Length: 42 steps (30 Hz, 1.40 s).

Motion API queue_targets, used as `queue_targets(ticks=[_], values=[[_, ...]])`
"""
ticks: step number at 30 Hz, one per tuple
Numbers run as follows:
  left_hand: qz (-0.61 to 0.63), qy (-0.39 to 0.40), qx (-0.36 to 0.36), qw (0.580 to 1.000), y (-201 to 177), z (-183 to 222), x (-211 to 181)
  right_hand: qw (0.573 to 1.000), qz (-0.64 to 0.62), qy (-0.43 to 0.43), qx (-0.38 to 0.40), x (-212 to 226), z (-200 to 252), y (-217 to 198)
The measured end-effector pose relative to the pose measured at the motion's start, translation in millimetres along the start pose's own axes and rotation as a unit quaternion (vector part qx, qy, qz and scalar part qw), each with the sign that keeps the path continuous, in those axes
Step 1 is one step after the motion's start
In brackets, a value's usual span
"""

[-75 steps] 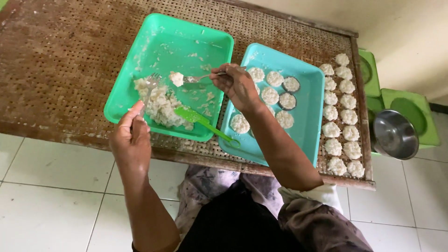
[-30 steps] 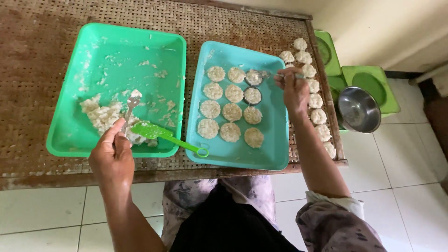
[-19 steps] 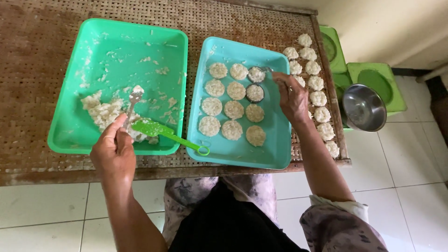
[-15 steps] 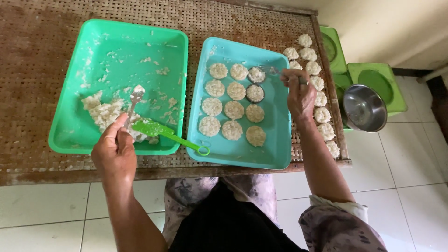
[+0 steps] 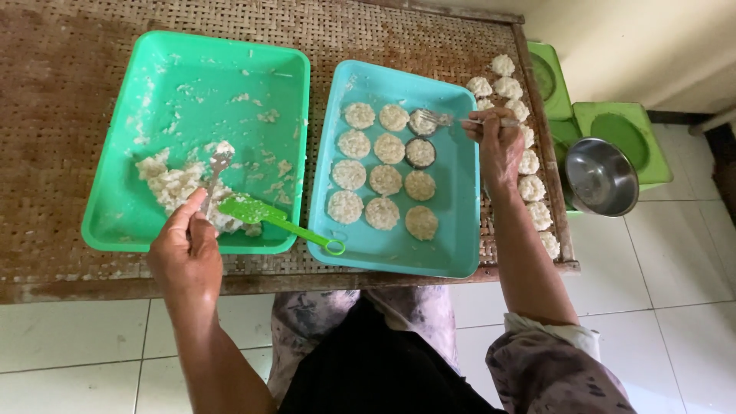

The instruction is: Shaping and transferring food patties from a tray to a drying rack using a fork, spatula, and circular mold.

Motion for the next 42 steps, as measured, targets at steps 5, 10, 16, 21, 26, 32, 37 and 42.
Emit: queue_targets(ticks=[5,10,16,21,26,32,37,42], values=[[-0.014,0.000,-0.005,1.000,-3.9,1.1,-1.9,0.999,0.018,-0.034,0.016,-13.4,-13.2,12.6],[-0.010,-0.007,-0.007,1.000,-7.0,0.7,8.4,0.997,0.083,-0.006,-0.004,-10.3,-13.5,7.0],[0.013,-0.009,0.000,1.000,-7.9,4.1,-8.0,0.999,-0.012,0.030,-0.029,-22.2,-13.9,-12.3],[0.019,0.001,-0.003,1.000,-4.8,3.6,5.3,0.997,-0.005,0.058,-0.048,-28.0,3.1,-8.3],[0.014,0.017,-0.007,1.000,-9.4,4.0,0.9,0.998,-0.022,0.051,-0.043,-28.5,1.8,-7.7],[0.023,0.023,-0.016,0.999,-12.0,6.1,-3.9,0.999,-0.024,0.041,-0.025,-27.4,-2.3,7.1],[0.016,0.019,-0.015,1.000,-13.0,6.3,2.2,0.999,-0.011,0.044,-0.006,-24.2,-0.4,6.1],[0.023,0.012,-0.013,1.000,-9.0,3.4,2.2,1.000,0.017,0.016,-0.005,1.9,8.0,-4.7]])
Point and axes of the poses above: each hand's wrist, its own z-axis away from the middle knuckle, its own y-axis out of the palm, x = y × z, the point moved 7 cm from there along -z, towards the middle knuckle, and after that the axes turned 3 degrees about z, right-handed, at the moved point
